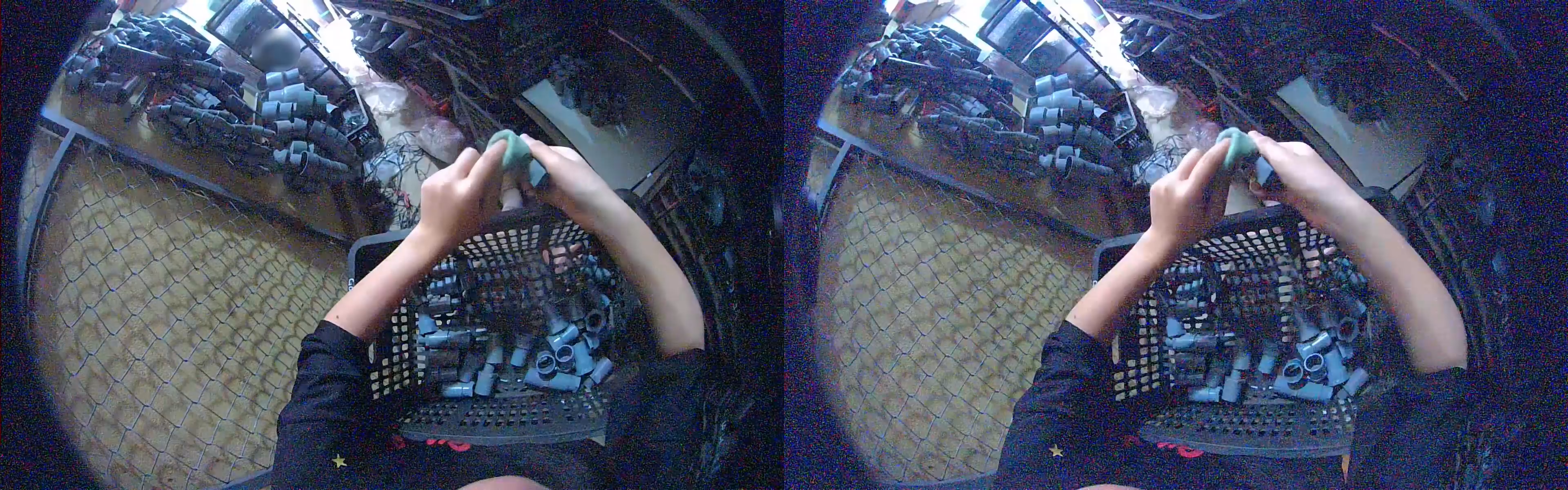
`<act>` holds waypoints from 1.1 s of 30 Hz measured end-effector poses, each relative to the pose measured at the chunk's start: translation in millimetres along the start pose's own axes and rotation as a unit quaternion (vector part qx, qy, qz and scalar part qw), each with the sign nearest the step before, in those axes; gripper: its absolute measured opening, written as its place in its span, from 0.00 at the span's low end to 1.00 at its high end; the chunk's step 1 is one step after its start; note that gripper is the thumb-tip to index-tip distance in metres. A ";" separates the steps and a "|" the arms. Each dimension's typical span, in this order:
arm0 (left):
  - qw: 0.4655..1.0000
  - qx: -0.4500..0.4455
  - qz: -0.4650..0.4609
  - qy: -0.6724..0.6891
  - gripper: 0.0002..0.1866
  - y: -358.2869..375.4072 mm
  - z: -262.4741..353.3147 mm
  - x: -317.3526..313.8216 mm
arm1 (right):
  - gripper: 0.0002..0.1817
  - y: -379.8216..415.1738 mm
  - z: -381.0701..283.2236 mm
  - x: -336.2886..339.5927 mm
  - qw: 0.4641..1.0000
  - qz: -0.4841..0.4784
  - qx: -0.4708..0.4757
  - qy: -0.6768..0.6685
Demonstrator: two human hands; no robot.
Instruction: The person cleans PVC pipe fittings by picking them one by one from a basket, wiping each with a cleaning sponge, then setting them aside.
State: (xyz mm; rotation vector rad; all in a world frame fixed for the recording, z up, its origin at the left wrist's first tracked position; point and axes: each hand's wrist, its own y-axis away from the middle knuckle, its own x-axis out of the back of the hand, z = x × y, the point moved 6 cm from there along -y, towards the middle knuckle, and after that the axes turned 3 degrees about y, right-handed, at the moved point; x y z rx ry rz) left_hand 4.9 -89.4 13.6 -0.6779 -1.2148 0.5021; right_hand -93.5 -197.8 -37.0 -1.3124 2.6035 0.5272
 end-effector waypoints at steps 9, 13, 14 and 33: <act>1.000 -0.023 0.015 0.012 0.21 -6.5 4.0 7.3 | 0.22 4.8 -5.1 1.1 0.998 0.038 0.013 0.041; 0.994 -0.099 -0.017 0.038 0.22 1.4 29.8 8.2 | 0.23 -2.7 -1.5 0.3 0.999 -0.003 0.027 0.045; 0.995 -0.094 -0.012 0.023 0.22 0.3 26.2 9.8 | 0.23 -2.6 0.1 1.9 0.999 -0.003 0.024 0.035; 0.978 -0.207 0.022 0.010 0.18 4.5 39.1 11.5 | 0.21 7.1 -10.5 -6.2 0.999 0.022 -0.034 -0.007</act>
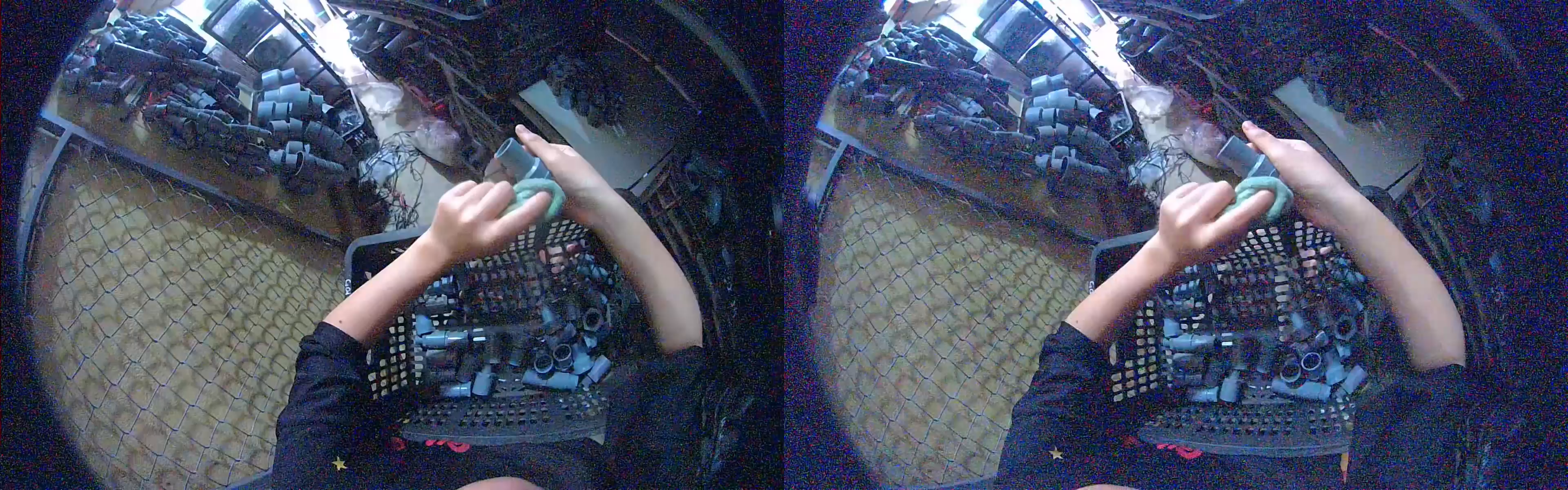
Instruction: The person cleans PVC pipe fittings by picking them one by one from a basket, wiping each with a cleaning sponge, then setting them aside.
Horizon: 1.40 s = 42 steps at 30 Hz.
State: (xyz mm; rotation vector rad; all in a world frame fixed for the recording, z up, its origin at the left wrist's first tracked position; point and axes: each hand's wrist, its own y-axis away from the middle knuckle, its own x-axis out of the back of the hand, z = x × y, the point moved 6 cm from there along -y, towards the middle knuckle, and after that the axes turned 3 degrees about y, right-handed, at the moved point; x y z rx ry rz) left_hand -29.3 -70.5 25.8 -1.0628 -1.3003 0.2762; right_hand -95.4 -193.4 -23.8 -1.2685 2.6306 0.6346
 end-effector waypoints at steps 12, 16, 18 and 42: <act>0.983 0.162 -0.015 -0.081 0.21 6.1 -50.3 5.2 | 0.27 -11.8 -10.7 31.3 0.987 0.116 0.091 0.055; 0.986 0.158 0.007 -0.048 0.21 2.1 -48.8 3.7 | 0.28 -34.3 -47.0 86.5 0.783 0.329 0.244 0.468; 0.988 0.147 0.010 -0.035 0.20 -2.5 -42.0 1.4 | 0.24 -28.7 -68.3 94.7 0.646 0.413 0.277 0.579; 0.994 0.105 -0.011 0.024 0.19 1.6 -41.3 15.8 | 0.34 -132.5 7.2 203.6 0.797 0.175 -0.018 0.578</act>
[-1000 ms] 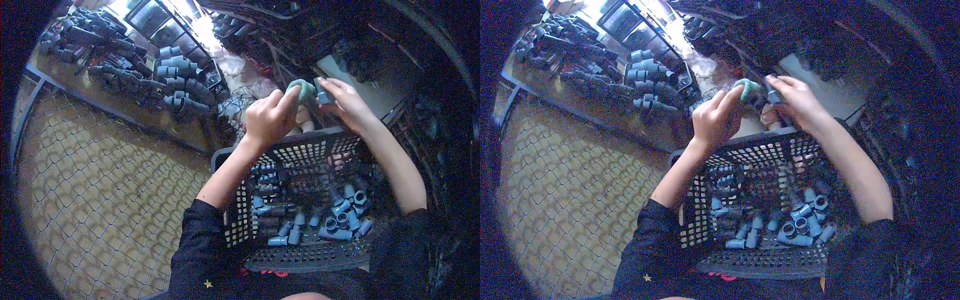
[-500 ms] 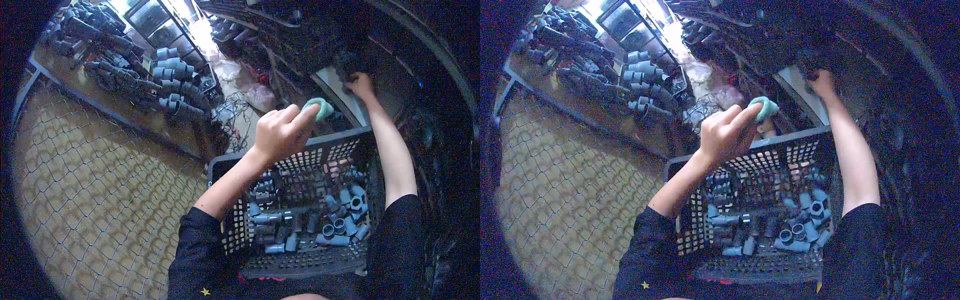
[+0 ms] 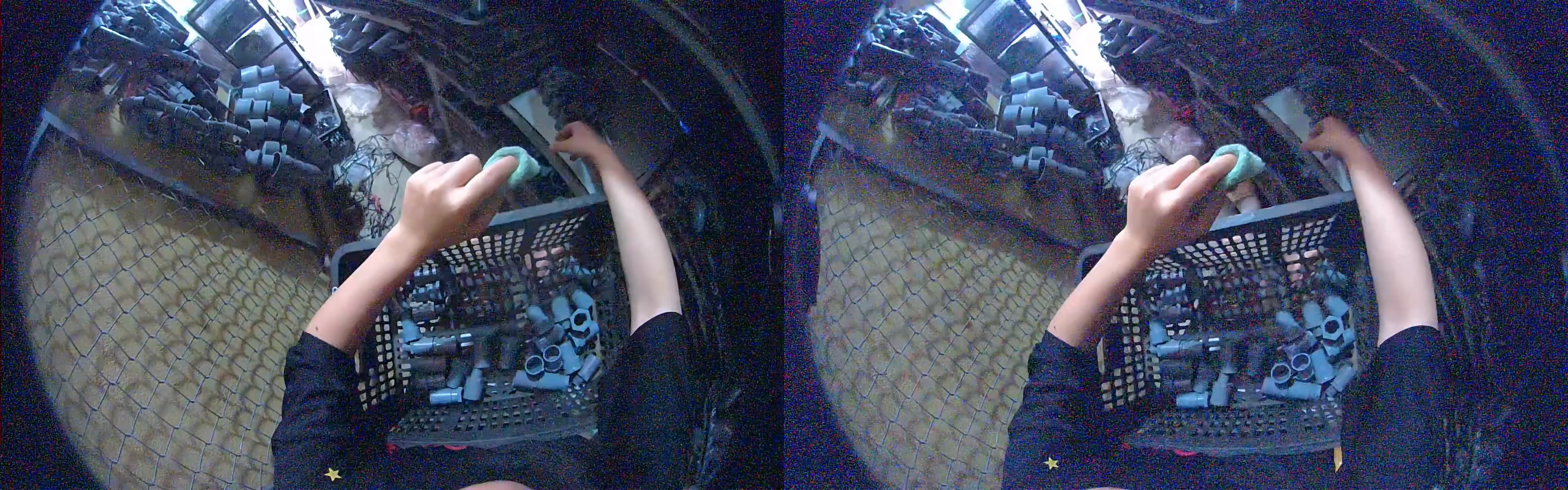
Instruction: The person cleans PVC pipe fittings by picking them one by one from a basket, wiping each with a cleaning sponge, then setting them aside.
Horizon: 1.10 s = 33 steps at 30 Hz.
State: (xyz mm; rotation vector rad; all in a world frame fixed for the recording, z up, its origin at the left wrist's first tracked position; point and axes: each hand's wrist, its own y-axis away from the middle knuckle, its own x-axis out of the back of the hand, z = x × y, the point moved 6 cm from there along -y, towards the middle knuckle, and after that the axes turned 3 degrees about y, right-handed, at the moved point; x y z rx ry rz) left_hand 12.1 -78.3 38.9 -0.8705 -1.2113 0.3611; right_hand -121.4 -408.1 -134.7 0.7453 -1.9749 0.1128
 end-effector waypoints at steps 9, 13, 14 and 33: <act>0.999 0.015 -0.021 -0.042 0.20 -0.6 0.7 4.0 | 0.35 -2.4 0.0 -2.6 0.986 0.113 0.080 0.098; 1.000 0.008 0.027 -0.014 0.22 3.6 -7.9 4.2 | 0.20 83.7 -97.2 46.3 0.943 0.215 0.214 0.138; 0.998 -0.005 0.062 -0.015 0.22 2.2 -5.4 10.7 | 0.20 115.9 -122.5 52.1 0.950 0.198 0.220 0.098; 0.977 -0.045 0.205 0.040 0.24 -11.2 16.2 40.1 | 0.16 236.7 -40.5 -122.5 0.810 -0.254 0.057 0.525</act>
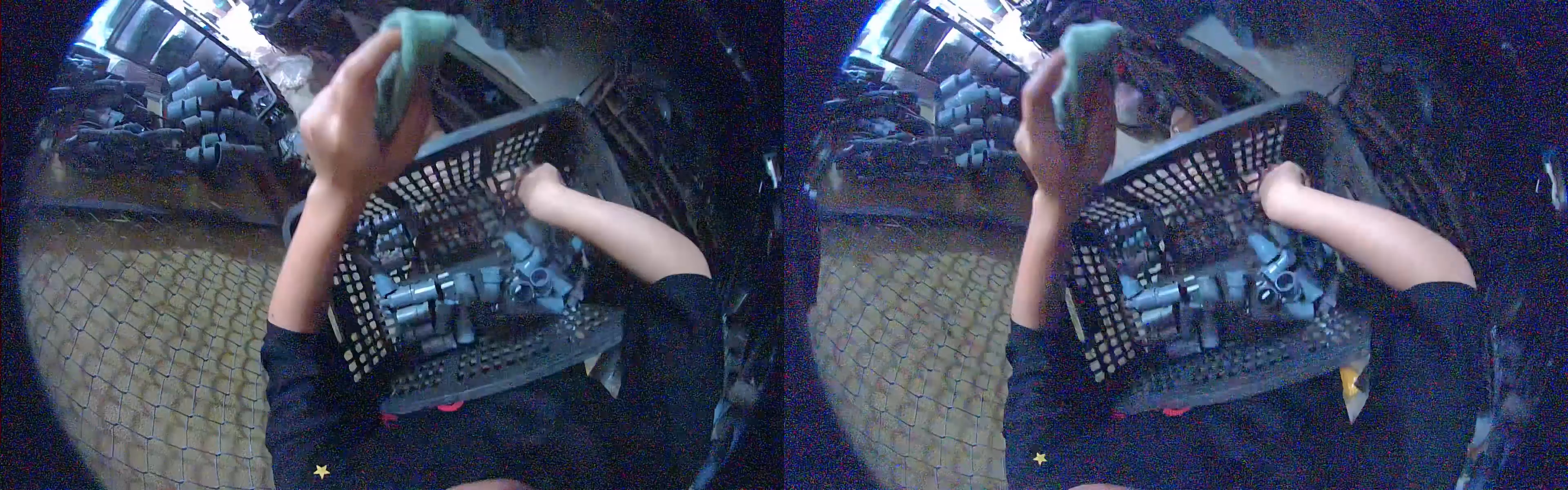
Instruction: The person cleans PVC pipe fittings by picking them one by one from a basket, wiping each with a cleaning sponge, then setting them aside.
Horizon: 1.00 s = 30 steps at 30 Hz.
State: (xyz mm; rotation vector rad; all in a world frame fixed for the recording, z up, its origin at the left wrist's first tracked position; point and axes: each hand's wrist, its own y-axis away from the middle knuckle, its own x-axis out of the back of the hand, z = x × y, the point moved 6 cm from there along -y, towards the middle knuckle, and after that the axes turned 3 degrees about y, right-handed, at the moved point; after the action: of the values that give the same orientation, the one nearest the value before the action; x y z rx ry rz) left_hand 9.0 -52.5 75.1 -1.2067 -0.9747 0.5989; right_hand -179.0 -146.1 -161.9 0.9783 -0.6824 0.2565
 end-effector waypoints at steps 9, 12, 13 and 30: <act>0.998 0.052 0.009 0.043 0.22 -0.1 -11.9 17.4 | 0.34 70.7 3.0 109.1 0.885 0.204 0.328 -0.260; 0.979 0.162 0.053 0.114 0.22 5.8 -18.5 11.5 | 0.26 77.9 25.6 166.0 0.718 0.229 0.457 -0.473; 0.990 0.123 0.020 0.069 0.22 1.3 -10.6 11.9 | 0.26 71.6 33.1 175.5 0.691 0.211 0.437 -0.535; 0.967 0.099 -0.230 -0.046 0.22 33.2 -7.4 -64.7 | 0.20 33.2 60.4 146.1 0.361 0.149 0.325 -0.862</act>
State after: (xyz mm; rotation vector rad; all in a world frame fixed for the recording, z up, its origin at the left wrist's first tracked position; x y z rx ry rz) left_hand -12.3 -100.0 23.8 -0.7432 -1.1960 0.3718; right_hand -108.5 -192.2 -24.0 1.6961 -2.9581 -0.4394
